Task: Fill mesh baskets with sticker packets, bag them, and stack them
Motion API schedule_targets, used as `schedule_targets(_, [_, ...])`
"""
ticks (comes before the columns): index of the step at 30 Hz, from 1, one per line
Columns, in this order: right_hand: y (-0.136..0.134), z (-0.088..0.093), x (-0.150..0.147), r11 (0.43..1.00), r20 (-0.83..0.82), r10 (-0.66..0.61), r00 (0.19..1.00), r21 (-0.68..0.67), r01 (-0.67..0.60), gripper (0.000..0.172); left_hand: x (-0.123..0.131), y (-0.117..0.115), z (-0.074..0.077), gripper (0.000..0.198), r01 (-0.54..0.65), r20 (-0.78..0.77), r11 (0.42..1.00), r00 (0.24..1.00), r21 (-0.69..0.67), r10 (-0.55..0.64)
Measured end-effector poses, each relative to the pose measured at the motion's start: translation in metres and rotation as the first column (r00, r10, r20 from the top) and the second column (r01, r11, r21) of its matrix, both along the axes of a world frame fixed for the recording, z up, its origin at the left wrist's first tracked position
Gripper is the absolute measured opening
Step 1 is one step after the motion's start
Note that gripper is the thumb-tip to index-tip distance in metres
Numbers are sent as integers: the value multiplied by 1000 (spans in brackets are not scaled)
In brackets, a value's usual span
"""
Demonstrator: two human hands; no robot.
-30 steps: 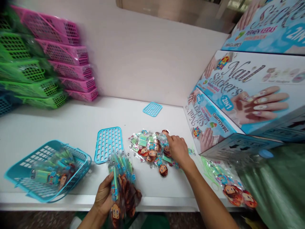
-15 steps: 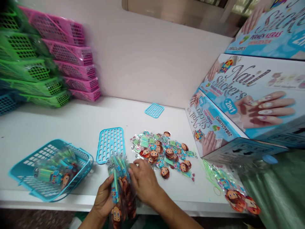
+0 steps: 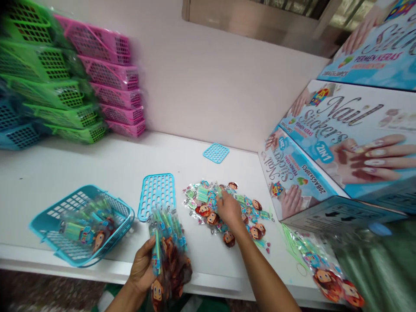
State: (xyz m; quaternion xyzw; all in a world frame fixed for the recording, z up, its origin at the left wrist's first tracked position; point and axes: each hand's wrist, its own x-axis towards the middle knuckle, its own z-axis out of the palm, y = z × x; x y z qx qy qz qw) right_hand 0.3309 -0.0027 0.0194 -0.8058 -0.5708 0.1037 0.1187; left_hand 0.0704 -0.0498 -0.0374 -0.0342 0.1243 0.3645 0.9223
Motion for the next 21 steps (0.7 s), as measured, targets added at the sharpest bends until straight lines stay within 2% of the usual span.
schedule_targets(3, [-30, 10, -33, 988, -240, 145, 960, 83, -129, 32, 5, 1, -1, 10, -21, -1, 1000, 1000, 12, 21])
schedule_targets(5, [-48, 12, -60, 969, -456, 244, 856, 144, -200, 34, 9, 1, 0, 11, -40, -11, 999, 999, 25, 41])
schedule_targets(6, [-56, 12, -71, 967, -535, 255, 805, 160, -200, 35, 11, 0, 1, 11, -44, -16, 999, 999, 30, 44])
schedule_targets(8, [-67, 13, -86, 966, -600, 259, 757, 171, -195, 32, 13, 0, 3, 12, -38, -16, 998, 999, 41, 39])
schedule_targets(10, [-73, 17, -91, 937, -577, 349, 739, 200, -286, 28, 11, -1, 2, 12, -29, -2, 998, 1000, 61, 30])
schedule_targets(12, [-72, 21, -87, 876, -483, 481, 732, 234, -421, 27, 7, -1, 0, 12, -12, 5, 998, 1000, 62, 12])
schedule_targets(14, [-62, 23, -75, 850, -393, 527, 754, 253, -462, 29, 3, 0, -3, 13, -9, -18, 999, 1000, 44, 10])
schedule_targets(16, [-44, 19, -58, 882, -328, 464, 823, 258, -394, 31, 0, 1, -7, 12, -25, -59, 1000, 998, 17, 26])
schedule_targets(19, [-11, 1, -29, 943, -126, 308, 943, 175, -285, 33, -4, 3, -8, 9, -54, -82, 999, 995, 9, 54])
schedule_targets(21, [6, -14, -14, 958, 11, 269, 963, 96, -269, 40, -5, 4, -7, 7, -48, -61, 999, 997, 21, 49])
